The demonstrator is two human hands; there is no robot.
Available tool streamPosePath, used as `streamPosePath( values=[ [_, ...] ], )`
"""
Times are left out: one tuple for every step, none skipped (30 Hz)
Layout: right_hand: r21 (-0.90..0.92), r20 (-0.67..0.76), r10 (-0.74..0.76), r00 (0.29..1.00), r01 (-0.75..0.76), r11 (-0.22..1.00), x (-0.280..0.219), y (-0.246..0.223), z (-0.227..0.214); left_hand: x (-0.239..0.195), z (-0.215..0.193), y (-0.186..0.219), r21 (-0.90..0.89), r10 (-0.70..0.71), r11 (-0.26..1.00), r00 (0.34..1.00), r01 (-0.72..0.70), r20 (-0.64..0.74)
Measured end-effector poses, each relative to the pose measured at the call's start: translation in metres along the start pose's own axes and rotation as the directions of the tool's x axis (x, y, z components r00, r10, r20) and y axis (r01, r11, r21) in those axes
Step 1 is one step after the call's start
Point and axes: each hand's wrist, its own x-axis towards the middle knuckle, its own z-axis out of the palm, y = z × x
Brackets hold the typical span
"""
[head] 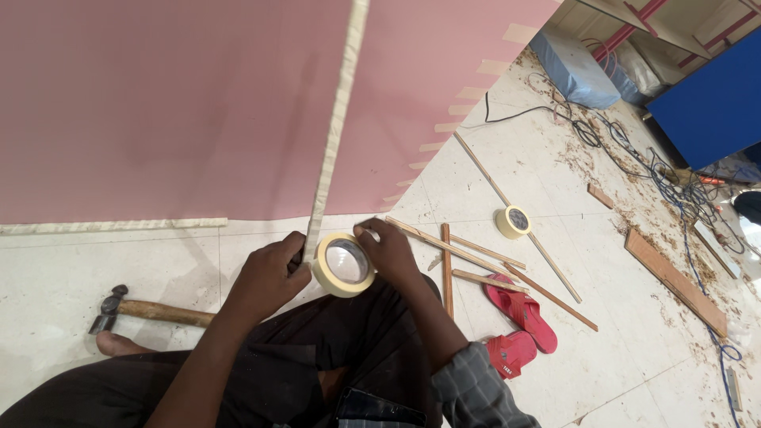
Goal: The person sits on the floor and applies masking tape to a thin wooden strip. They then position the taped strip against the base of a pink wall and press it into place. The person repeats this process with another strip, securing it along the wall's edge.
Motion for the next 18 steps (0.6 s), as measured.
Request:
streamPosePath(
  values=[
    [-0.011,-0.026,-0.170,0.985,0.170,0.985,-0.006,-0.006,0.003,0.000,0.001,0.000,0.033,0.010,0.999,1.000,-0.010,-0.003],
    [-0.028,-0.045,-0.337,0.940,0.336,0.941,-0.014,-0.012,0.004,0.000,0.002,0.000,0.062,0.019,0.998,1.000,-0.019,-0.010],
    [-0.048,-0.059,-0.494,0.867,0.492,0.869,-0.021,-0.017,0.005,0.000,0.004,0.000,0.092,0.028,0.995,0.999,-0.027,-0.016],
    [-0.022,0.000,-0.514,0.858,0.514,0.857,-0.027,-0.023,0.010,0.000,0.005,0.000,0.087,0.034,0.996,0.999,-0.033,-0.016],
    [0.007,0.058,-0.534,0.844,0.534,0.845,-0.033,-0.028,0.014,-0.001,0.006,0.000,0.083,0.040,0.996,0.999,-0.039,-0.016],
    [0.036,0.112,-0.555,0.824,0.555,0.831,-0.037,-0.033,0.017,0.000,0.005,0.001,0.080,0.049,0.996,0.999,-0.047,-0.018],
    [0.076,0.113,-0.523,0.845,0.518,0.852,-0.038,-0.037,0.020,0.000,0.004,0.001,0.112,0.017,0.993,1.000,-0.018,0.004],
    [0.115,0.120,-0.492,0.862,0.481,0.869,-0.039,-0.039,0.023,-0.001,0.002,0.001,0.143,-0.018,0.990,1.000,0.014,0.023],
    [0.153,0.128,-0.461,0.878,0.442,0.884,-0.040,-0.041,0.027,-0.001,0.001,0.000,0.173,-0.053,0.984,0.998,0.046,0.041],
    [0.094,0.046,-0.464,0.885,0.459,0.884,-0.043,-0.042,0.033,-0.002,0.000,0.000,0.196,-0.040,0.980,0.998,0.030,0.046],
    [0.032,-0.036,-0.469,0.882,0.470,0.882,-0.048,-0.042,0.041,-0.002,0.000,0.001,0.219,-0.027,0.976,0.998,0.015,0.052],
    [-0.033,-0.121,-0.471,0.874,0.470,0.882,-0.053,-0.040,0.048,-0.001,0.001,0.002,0.240,-0.009,0.971,0.998,-0.007,0.064],
    [-0.030,-0.120,-0.405,0.906,0.404,0.914,-0.057,-0.039,0.054,-0.001,0.001,0.004,0.260,-0.014,0.965,0.997,-0.007,0.077],
    [-0.025,-0.118,-0.338,0.934,0.337,0.941,-0.062,-0.036,0.061,-0.002,0.002,0.006,0.280,-0.019,0.960,0.996,-0.007,0.089],
    [-0.021,-0.116,-0.269,0.956,0.268,0.963,-0.067,-0.034,0.067,-0.003,0.002,0.007,0.301,-0.024,0.954,0.995,-0.008,0.100],
    [0.134,-0.031,-0.202,0.979,0.204,0.970,-0.069,-0.032,0.071,-0.004,0.002,0.009,0.321,-0.061,0.947,0.992,0.022,0.113],
    [0.280,0.063,-0.147,0.987,0.124,0.952,-0.070,-0.030,0.073,-0.006,0.001,0.010,0.342,-0.099,0.938,0.987,0.051,0.124],
    [0.414,0.166,-0.108,0.980,0.030,0.910,-0.072,-0.029,0.075,-0.009,-0.001,0.009,0.365,-0.141,0.927,0.981,0.084,0.133]
  ],
)
